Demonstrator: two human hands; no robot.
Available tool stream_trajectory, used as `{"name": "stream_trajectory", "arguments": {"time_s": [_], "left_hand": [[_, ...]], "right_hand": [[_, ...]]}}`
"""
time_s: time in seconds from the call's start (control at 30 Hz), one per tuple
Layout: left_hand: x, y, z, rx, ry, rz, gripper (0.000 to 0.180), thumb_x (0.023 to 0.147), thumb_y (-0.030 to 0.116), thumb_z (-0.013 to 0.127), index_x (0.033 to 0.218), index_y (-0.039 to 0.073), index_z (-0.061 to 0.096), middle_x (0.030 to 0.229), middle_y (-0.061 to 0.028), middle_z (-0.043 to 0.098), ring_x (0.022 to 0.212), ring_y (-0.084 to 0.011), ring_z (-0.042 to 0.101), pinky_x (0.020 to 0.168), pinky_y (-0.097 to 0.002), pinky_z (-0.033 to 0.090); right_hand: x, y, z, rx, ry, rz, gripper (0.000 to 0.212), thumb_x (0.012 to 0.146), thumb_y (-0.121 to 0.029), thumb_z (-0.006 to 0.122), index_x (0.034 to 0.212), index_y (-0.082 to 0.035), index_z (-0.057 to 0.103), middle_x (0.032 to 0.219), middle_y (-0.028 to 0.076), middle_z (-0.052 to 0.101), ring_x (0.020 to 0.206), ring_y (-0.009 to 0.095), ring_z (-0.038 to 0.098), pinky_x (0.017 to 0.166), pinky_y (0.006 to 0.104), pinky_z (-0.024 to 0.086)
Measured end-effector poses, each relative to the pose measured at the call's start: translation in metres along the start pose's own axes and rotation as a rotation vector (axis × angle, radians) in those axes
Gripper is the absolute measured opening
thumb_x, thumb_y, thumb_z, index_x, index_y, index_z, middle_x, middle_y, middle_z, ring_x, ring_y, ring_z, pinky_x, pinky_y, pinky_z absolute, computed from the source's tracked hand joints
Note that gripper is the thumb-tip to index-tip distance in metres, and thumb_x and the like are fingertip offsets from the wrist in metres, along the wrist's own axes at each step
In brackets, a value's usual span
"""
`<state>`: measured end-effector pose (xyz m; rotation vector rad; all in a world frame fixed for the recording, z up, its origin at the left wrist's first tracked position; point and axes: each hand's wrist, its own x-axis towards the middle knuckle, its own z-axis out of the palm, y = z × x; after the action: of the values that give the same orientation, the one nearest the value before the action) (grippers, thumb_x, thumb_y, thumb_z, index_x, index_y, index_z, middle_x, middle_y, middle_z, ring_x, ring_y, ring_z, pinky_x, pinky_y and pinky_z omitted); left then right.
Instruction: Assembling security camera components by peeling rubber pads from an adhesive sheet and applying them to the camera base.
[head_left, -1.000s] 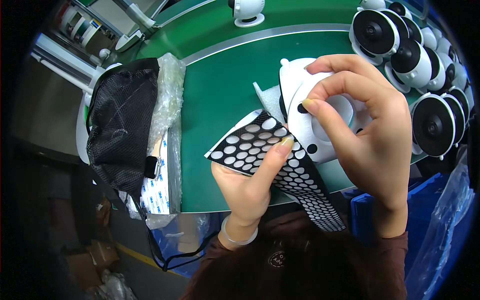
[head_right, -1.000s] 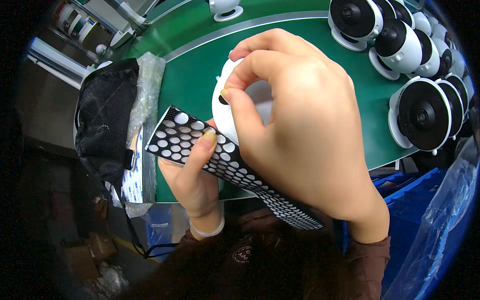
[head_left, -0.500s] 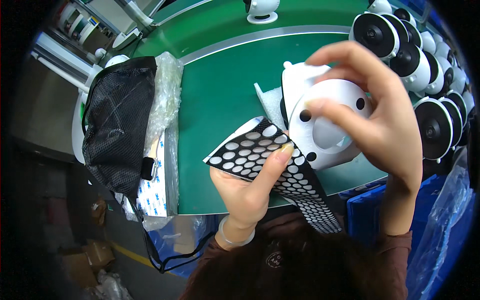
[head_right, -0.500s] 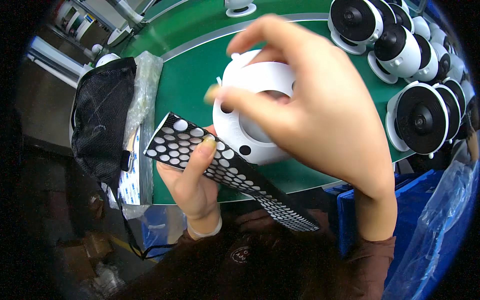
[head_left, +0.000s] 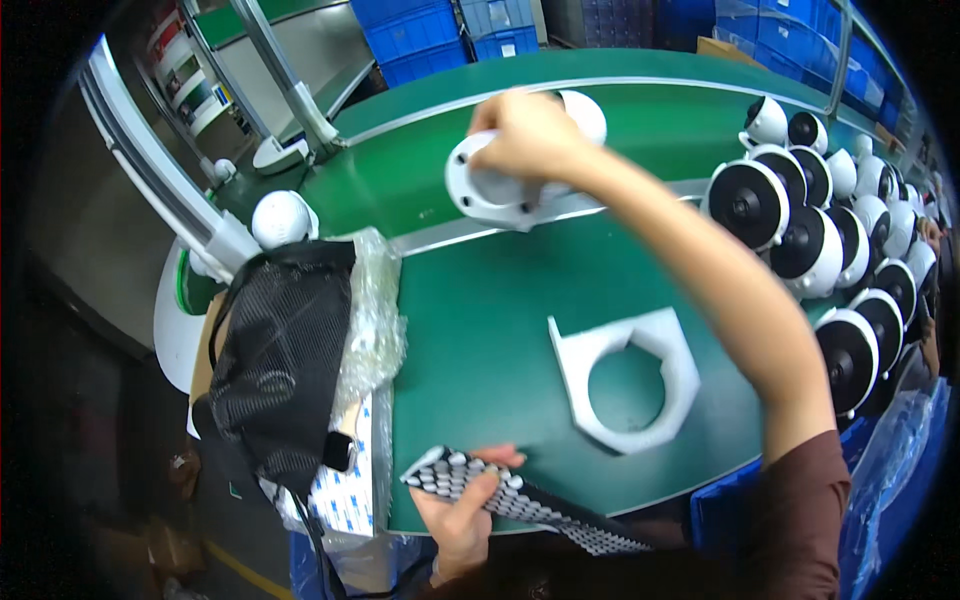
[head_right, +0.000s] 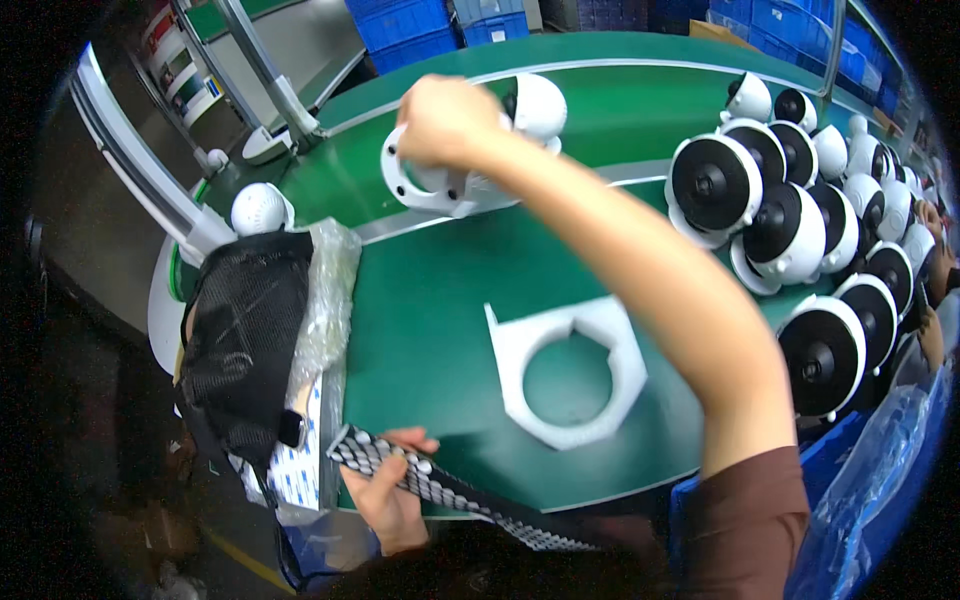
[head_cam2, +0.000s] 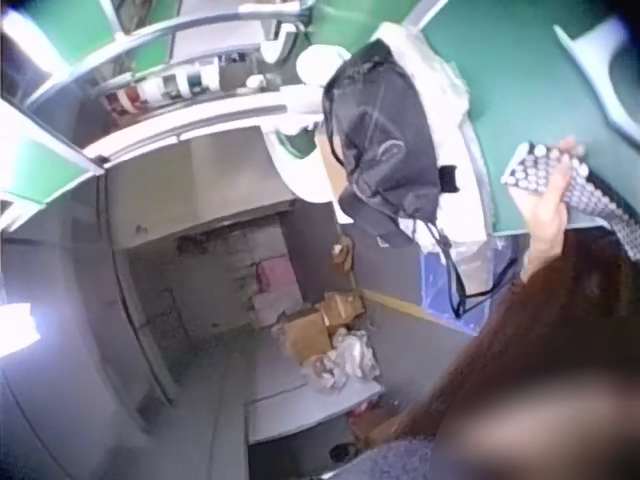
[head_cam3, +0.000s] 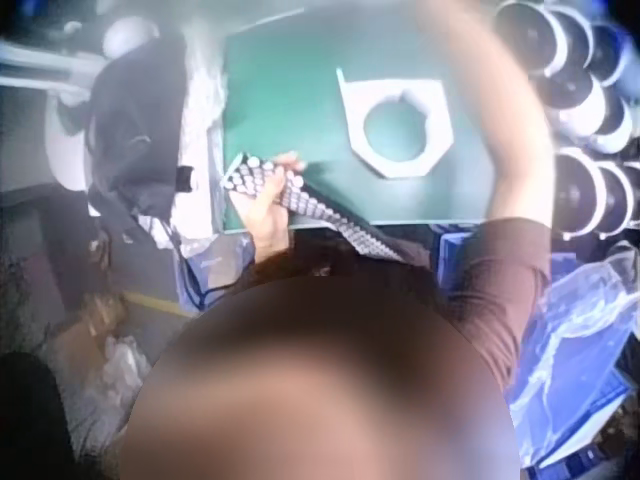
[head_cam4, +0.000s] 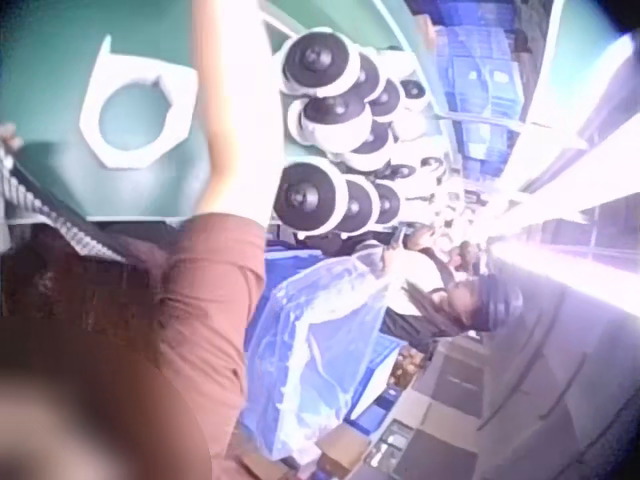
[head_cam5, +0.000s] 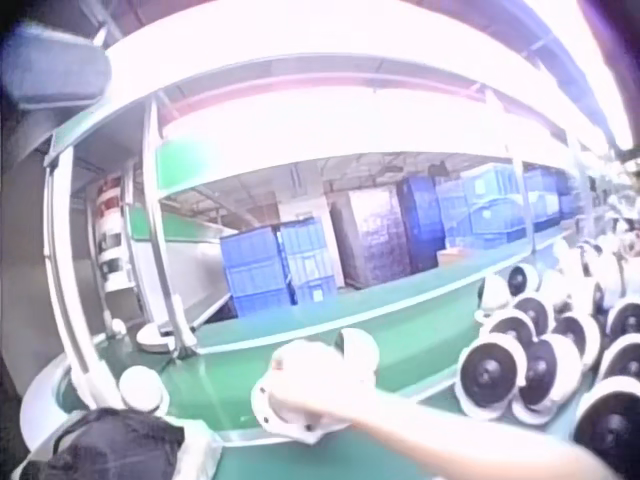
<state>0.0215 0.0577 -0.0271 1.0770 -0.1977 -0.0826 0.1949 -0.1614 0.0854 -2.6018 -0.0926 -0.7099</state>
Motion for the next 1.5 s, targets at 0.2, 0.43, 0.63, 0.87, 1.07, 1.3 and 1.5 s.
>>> {"name": "stream_trajectory", "arguments": {"time_s": [0.2,0.43,0.63,0.87,1.07,1.3,1.5], "left_hand": [[-0.005,0.000,-0.014,-0.026,-0.077,-0.104,0.024,0.065,0.000,0.051,0.085,-0.013,0.047,0.078,-0.0257,0.056,0.065,-0.0309,0.059,0.059,-0.0368,0.050],[-0.002,0.010,-0.010,-0.105,-0.194,-0.243,0.006,0.064,-0.003,0.055,0.069,-0.005,0.055,0.078,-0.0202,0.057,0.069,-0.0254,0.056,0.065,-0.0331,0.045],[0.000,0.006,-0.015,-0.085,-0.312,-0.177,0.010,0.065,-0.001,0.052,0.073,-0.005,0.056,0.076,-0.0211,0.057,0.068,-0.0259,0.056,0.063,-0.0323,0.046],[-0.006,0.006,-0.014,-0.054,-0.323,-0.155,0.009,0.067,0.000,0.051,0.073,-0.005,0.056,0.079,-0.0208,0.057,0.067,-0.0246,0.056,0.061,-0.0305,0.046],[-0.002,0.002,-0.009,-0.053,-0.300,-0.206,0.009,0.067,0.000,0.051,0.073,-0.004,0.056,0.079,-0.0203,0.057,0.067,-0.0247,0.056,0.061,-0.0309,0.046],[0.005,0.011,-0.009,-0.005,-0.347,-0.262,0.007,0.067,-0.002,0.053,0.072,-0.004,0.057,0.076,-0.0201,0.058,0.068,-0.0265,0.057,0.064,-0.0328,0.046],[0.003,-0.017,-0.030,-0.080,-0.533,-0.022,0.007,0.065,-0.003,0.055,0.071,-0.005,0.057,0.074,-0.0205,0.059,0.069,-0.0280,0.058,0.062,-0.0338,0.048]], "right_hand": [[0.042,0.046,0.099,-0.215,0.207,-0.430,0.010,0.064,-0.016,0.059,0.069,-0.011,0.052,0.069,0.006,0.053,0.067,0.024,0.056,0.055,0.0381,0.044],[0.040,0.131,0.104,-0.287,-0.113,-0.462,0.022,0.064,-0.002,0.049,0.080,-0.013,0.059,0.083,0.005,0.058,0.071,0.025,0.057,0.062,0.0359,0.046],[0.012,0.140,0.104,-0.111,-0.163,-0.216,0.042,0.062,0.006,0.041,0.093,-0.013,0.061,0.098,0.009,0.057,0.089,0.027,0.054,0.078,0.0345,0.042],[-0.006,0.147,0.049,-0.394,0.595,-0.069,0.049,0.055,-0.002,0.058,0.101,-0.011,0.046,0.113,0.013,0.042,0.105,0.029,0.040,0.081,0.0405,0.037],[-0.010,0.143,0.050,-0.376,0.563,-0.206,0.070,0.062,-0.027,0.067,0.118,-0.004,0.032,0.120,0.018,0.033,0.110,0.031,0.034,0.088,0.0403,0.030],[0.092,0.107,0.071,-0.092,-0.061,0.513,0.091,0.053,-0.046,0.067,0.122,0.000,0.030,0.104,0.021,0.051,0.096,0.032,0.051,0.078,0.0395,0.043],[0.101,0.132,0.040,0.573,-0.525,0.300,0.064,0.056,0.000,0.059,0.117,-0.016,0.046,0.104,0.008,0.054,0.092,0.020,0.052,0.082,0.0283,0.038]]}}
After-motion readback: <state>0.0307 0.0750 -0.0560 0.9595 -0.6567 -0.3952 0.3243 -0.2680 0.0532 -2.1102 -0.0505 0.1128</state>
